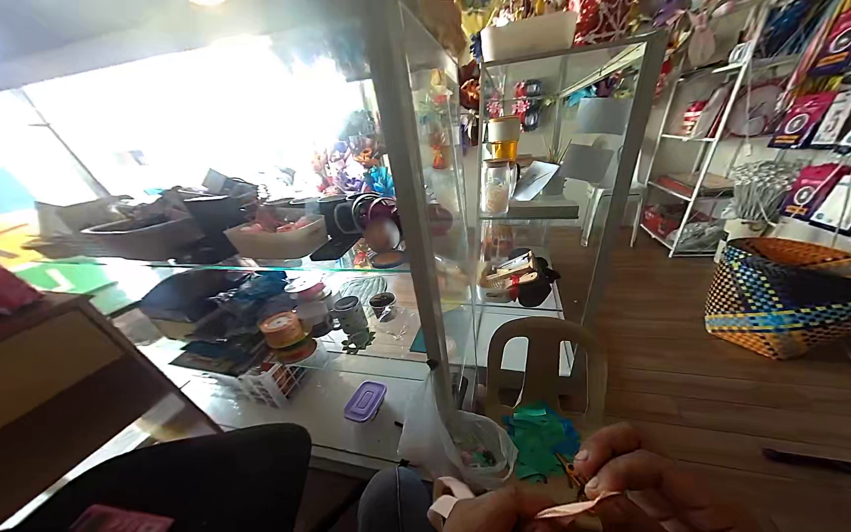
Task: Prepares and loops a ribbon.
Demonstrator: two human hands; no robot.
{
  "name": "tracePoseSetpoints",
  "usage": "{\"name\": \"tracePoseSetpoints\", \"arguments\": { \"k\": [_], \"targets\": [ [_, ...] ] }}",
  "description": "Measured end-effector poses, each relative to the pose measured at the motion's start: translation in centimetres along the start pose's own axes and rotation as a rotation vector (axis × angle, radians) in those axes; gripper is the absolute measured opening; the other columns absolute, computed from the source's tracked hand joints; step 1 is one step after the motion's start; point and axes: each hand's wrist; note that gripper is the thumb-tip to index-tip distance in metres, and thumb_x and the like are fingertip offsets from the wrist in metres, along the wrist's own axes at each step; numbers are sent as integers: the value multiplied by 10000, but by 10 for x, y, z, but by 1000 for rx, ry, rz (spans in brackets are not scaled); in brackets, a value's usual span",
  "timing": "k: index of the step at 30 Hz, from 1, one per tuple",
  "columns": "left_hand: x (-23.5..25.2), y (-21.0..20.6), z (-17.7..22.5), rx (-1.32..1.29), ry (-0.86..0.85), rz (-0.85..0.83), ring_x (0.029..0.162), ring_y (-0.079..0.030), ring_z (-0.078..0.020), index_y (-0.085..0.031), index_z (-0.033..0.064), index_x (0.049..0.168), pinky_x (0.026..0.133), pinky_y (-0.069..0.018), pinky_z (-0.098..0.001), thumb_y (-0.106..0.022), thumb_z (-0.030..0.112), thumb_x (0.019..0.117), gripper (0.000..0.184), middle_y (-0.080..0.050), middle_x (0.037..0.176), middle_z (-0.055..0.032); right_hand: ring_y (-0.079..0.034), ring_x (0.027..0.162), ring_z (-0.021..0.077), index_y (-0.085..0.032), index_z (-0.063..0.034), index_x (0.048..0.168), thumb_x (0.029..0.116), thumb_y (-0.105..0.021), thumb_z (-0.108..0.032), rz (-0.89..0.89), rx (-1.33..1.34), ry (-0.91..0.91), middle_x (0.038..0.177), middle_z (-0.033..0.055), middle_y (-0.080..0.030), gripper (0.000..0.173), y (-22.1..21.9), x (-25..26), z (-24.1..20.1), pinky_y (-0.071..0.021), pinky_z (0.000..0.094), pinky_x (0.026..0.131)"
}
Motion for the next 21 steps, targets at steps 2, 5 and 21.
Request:
{"name": "tracePoseSetpoints", "arguments": {
  "k": [2, 5, 21],
  "targets": [
    [2, 4, 1, 38, -7, 29, 901, -663, -74, -658, -54, 1031, 834, -557, -233, -532, 145, 1062, 238, -680, 952, -114, -623, 1117, 44, -717, -148, 1061, 1004, -660, -199, -6, -36, -4, 1146, -55, -662, 96, 0, 6, -1, -547, 228, 955],
    [9, 11, -4, -26, 63, 59, 911, -683, -34, -691, 22, 1036, 835, -581, -220, -615, 162, 1017, 161, -712, 968, -22, -659, 1017, 27, -713, -149, 1019, 1010, -643, -279, 26, -91, -30, 1133, -53, -672, 148, -3, 20, 5, -586, 211, 867],
    [19, 5, 8, -161, 246, 32, 545, -519, 11, -613, 53, 1108, 503, -448, -139, -459, 151, 1089, 183, -612, 733, 55, -709, 749, 117, -677, -3, 989, 980, -638, -28, 467, -31, -213, 870, 62, -709, 47, 2, 62, -33, -620, 259, 744]
  ]
}}
Point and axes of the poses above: each hand's wrist, its own x-axis towards the middle knuckle, its own y-axis out of the back of the hand, z = x × y
